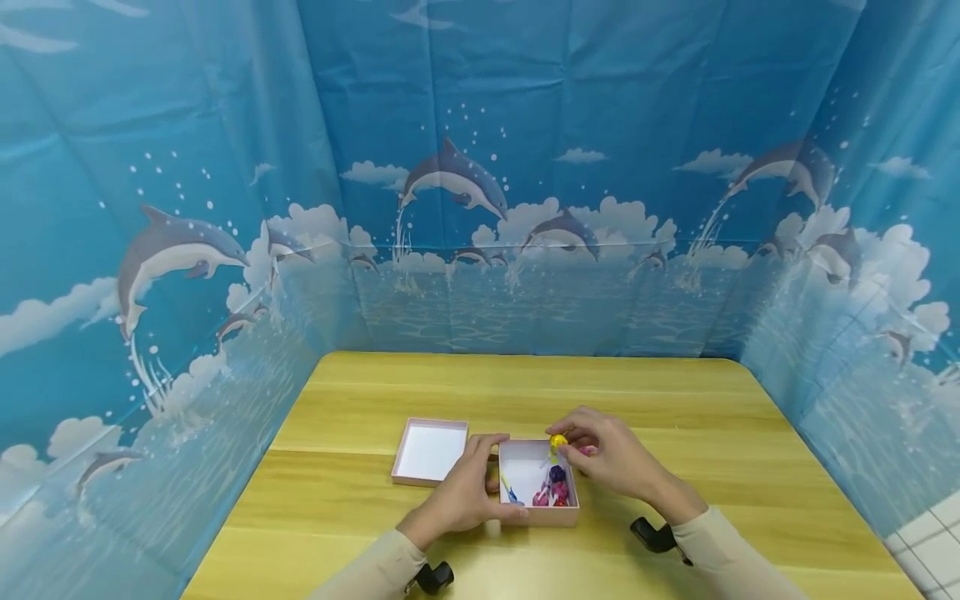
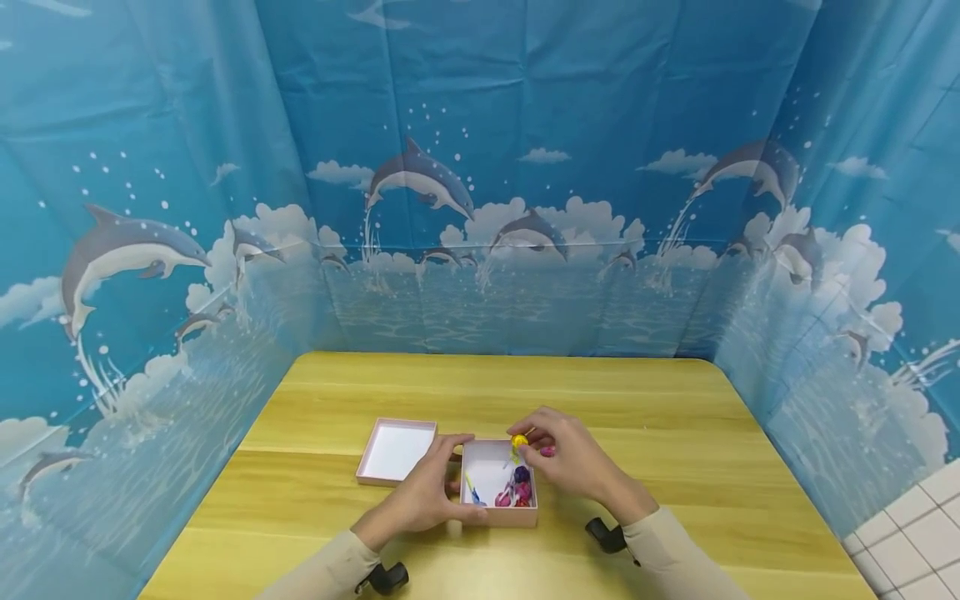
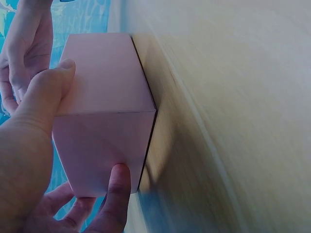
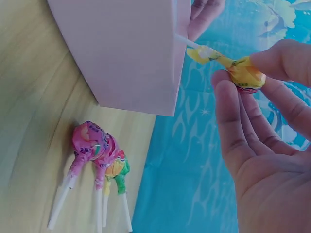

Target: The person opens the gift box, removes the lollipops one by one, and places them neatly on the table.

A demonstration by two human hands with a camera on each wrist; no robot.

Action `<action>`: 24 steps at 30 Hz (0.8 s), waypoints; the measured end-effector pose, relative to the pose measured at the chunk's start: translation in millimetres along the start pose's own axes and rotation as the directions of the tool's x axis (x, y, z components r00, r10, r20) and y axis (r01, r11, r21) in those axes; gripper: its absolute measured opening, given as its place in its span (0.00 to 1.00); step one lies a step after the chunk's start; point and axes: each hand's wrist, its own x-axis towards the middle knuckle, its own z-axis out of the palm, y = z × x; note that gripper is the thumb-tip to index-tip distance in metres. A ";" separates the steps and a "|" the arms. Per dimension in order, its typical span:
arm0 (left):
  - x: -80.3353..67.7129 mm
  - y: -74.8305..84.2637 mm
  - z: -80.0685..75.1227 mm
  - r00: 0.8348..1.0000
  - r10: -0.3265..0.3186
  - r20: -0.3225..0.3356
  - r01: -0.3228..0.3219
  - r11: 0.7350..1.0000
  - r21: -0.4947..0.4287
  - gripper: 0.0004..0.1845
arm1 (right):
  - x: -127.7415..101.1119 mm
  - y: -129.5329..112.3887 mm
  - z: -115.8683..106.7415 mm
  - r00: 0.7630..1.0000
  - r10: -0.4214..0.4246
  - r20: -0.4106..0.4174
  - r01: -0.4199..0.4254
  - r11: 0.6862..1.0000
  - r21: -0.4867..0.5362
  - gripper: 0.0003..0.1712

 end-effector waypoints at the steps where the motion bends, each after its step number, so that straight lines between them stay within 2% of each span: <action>1: -0.2 -0.4 0.8 1.000 -0.007 0.000 0.007 1.000 0.000 0.65 | -0.9 0.1 -0.3 1.000 0.003 -0.012 -0.003 1.000 0.010 0.13; 13: 1.5 -0.9 2.1 1.000 -0.009 -0.003 0.009 1.000 0.006 0.65 | 1.7 -2.4 -16.0 0.993 -0.010 -0.120 0.014 0.999 0.038 0.14; 24: 0.4 -1.0 1.0 1.000 -0.009 0.002 0.009 1.000 0.009 0.66 | 2.6 -0.6 -29.2 0.987 -0.091 -0.129 0.089 0.996 -0.025 0.14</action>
